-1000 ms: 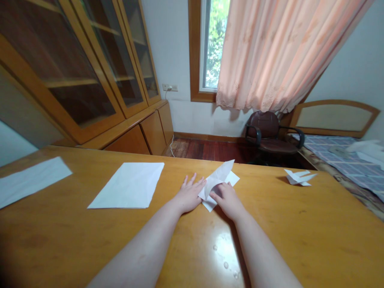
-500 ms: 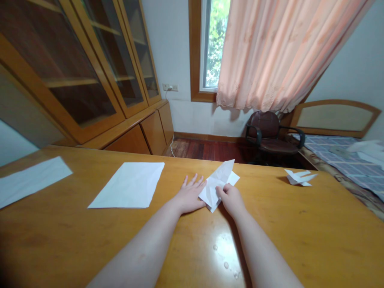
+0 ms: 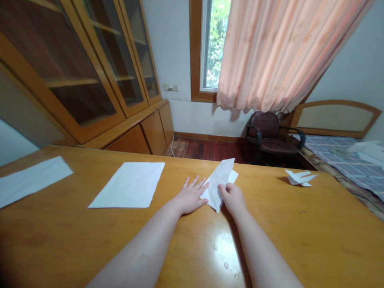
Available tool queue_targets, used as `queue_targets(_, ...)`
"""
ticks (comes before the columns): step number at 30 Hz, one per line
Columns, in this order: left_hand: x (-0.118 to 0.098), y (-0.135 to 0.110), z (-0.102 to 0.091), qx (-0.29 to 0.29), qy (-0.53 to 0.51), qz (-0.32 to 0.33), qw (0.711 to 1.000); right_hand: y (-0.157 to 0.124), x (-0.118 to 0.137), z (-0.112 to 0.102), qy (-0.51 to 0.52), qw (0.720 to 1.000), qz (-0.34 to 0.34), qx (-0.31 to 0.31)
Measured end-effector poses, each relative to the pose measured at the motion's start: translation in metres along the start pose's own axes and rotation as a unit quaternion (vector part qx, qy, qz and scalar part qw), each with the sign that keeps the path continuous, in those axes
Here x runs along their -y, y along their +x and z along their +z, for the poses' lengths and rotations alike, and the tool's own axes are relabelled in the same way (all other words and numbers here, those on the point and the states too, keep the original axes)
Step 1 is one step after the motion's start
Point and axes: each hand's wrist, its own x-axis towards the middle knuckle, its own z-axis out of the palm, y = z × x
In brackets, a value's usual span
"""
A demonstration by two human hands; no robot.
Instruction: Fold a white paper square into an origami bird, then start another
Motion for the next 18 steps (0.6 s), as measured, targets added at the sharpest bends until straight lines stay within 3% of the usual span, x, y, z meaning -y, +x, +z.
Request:
queue_targets(6, 0.0011, 0.003, -0.0002, -0.053, -0.021, -0.052, 0.997, 0.0019, -0.005, -0.0016, -0.063, 0.997, -0.016, -0.033)
queue_targets(13, -0.0024, 0.0022, -0.0056, -0.066, -0.061, -0.001, 0.996, 0.0037, -0.0048, -0.0018, -0.151, 0.985, -0.071, -0.054)
queue_targets(18, -0.003, 0.0003, -0.0065, -0.074, -0.062, 0.007, 0.995, 0.001, 0.0001, -0.0003, -0.118, 0.988, -0.092, -0.026)
